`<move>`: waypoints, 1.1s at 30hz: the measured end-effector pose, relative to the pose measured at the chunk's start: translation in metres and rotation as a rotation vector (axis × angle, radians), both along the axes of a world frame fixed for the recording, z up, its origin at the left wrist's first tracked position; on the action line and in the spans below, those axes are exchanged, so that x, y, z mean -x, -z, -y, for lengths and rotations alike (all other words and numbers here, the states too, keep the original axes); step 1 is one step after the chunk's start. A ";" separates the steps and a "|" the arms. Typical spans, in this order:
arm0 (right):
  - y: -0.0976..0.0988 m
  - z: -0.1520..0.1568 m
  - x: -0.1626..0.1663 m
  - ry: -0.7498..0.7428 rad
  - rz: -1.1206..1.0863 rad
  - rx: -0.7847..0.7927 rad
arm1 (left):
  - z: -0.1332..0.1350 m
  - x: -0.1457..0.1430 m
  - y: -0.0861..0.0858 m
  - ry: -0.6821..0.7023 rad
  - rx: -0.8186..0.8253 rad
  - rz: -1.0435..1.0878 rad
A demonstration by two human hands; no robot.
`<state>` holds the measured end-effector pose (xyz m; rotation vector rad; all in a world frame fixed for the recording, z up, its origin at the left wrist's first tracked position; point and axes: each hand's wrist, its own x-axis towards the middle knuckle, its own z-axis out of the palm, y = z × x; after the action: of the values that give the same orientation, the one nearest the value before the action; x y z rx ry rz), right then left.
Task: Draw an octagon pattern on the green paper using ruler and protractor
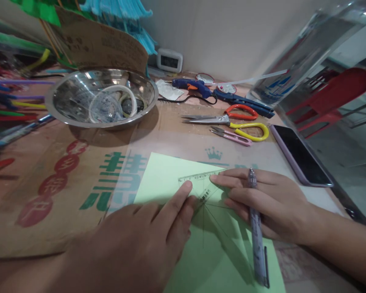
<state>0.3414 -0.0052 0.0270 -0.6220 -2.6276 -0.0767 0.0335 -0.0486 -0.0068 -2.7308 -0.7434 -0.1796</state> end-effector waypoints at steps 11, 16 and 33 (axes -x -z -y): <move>0.000 0.001 0.000 0.013 -0.005 -0.003 | 0.001 0.001 -0.001 0.015 0.009 0.005; 0.000 -0.001 0.001 0.013 -0.009 -0.012 | 0.000 -0.001 -0.001 -0.003 -0.002 0.015; 0.000 0.001 -0.001 0.026 0.007 -0.009 | 0.001 0.001 -0.002 0.000 0.002 0.011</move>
<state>0.3421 -0.0060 0.0271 -0.6541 -2.6246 -0.0980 0.0326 -0.0491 -0.0051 -2.7334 -0.7471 -0.1939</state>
